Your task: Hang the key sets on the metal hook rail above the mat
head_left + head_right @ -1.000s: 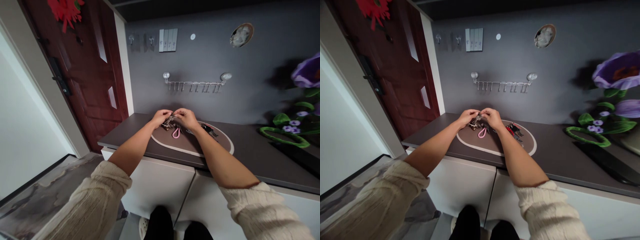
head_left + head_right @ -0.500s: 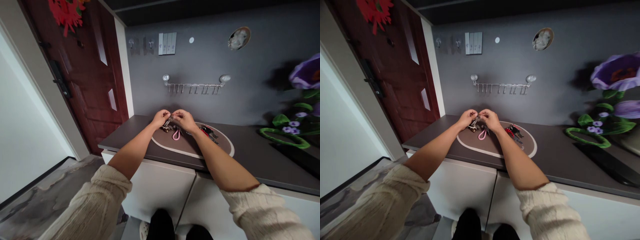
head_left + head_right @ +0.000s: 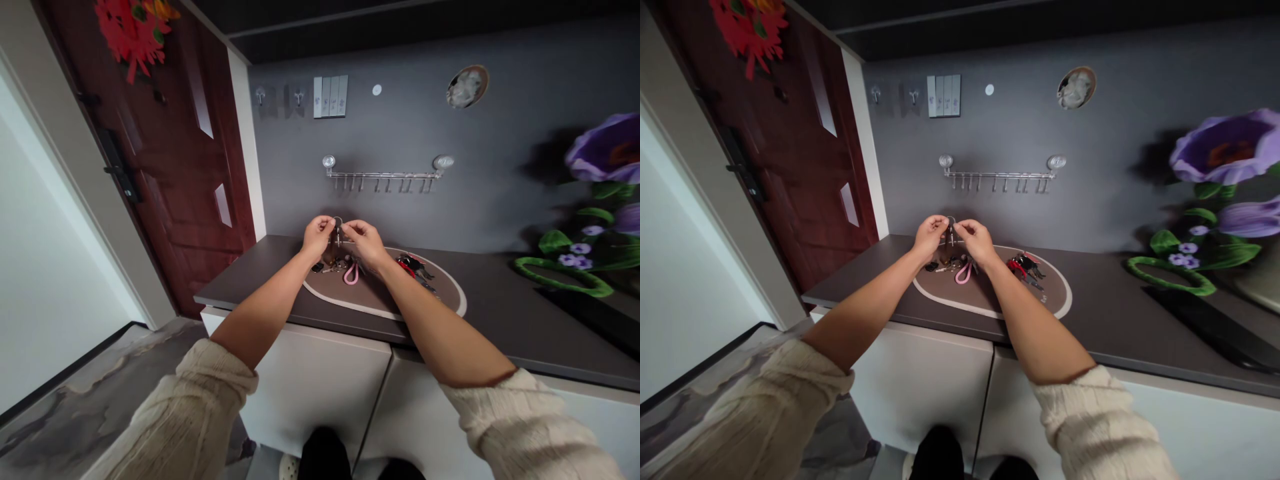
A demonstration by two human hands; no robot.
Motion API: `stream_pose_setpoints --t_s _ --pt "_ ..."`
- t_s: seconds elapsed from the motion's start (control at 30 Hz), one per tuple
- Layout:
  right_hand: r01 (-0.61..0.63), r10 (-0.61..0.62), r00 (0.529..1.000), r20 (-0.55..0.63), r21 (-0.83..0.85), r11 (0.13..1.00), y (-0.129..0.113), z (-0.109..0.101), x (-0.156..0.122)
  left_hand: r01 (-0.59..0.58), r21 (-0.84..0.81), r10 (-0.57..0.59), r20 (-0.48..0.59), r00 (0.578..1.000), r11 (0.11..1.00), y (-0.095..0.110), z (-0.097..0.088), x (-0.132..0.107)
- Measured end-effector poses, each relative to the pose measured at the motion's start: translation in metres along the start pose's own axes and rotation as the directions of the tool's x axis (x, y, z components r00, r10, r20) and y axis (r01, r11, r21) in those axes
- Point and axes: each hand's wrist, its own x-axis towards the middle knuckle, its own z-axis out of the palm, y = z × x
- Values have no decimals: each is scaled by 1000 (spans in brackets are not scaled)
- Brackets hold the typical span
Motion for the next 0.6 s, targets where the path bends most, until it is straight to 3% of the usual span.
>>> stream_pose_setpoints --t_s 0.37,0.6 --pt "-3 6 998 -63 60 998 3 -3 1 8 -94 -1 75 997 996 -3 2 -3" --pt "24 -19 994 -105 49 999 4 -8 4 -25 17 24 69 997 1000 -5 0 -2"
